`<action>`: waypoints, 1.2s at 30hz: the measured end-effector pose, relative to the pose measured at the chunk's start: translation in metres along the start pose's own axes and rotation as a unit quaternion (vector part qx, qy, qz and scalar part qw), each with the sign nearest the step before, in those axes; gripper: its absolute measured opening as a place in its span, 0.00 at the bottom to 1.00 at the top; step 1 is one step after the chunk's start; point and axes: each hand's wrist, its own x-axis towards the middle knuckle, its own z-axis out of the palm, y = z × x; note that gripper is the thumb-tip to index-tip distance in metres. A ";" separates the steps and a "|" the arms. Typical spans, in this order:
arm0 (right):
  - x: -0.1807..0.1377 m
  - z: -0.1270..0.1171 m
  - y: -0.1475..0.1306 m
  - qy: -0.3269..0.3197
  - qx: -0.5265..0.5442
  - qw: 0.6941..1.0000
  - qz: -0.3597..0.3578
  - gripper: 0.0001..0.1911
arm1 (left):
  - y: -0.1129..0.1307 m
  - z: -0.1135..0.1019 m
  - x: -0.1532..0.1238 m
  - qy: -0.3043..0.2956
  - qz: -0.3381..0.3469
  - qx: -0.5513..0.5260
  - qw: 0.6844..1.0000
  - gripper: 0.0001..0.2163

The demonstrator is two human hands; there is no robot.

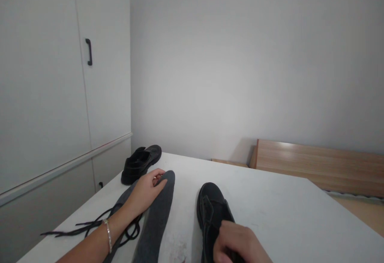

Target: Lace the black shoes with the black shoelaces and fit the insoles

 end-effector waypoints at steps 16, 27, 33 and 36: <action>0.004 -0.040 -0.053 0.066 0.038 0.983 0.169 0.29 | 0.180 0.009 -0.054 0.109 0.086 -0.433 0.891 0.06; -0.005 -0.080 -0.052 0.198 0.120 0.935 0.267 0.16 | 0.139 0.030 -0.035 -0.243 0.269 -0.095 0.927 0.19; -0.008 -0.050 -0.049 0.143 0.450 0.794 0.383 0.25 | 0.136 0.067 -0.026 -0.251 0.258 0.132 0.923 0.22; -0.006 -0.047 -0.048 0.168 0.496 0.763 0.379 0.23 | 0.136 0.074 -0.021 -0.220 0.232 0.122 0.940 0.13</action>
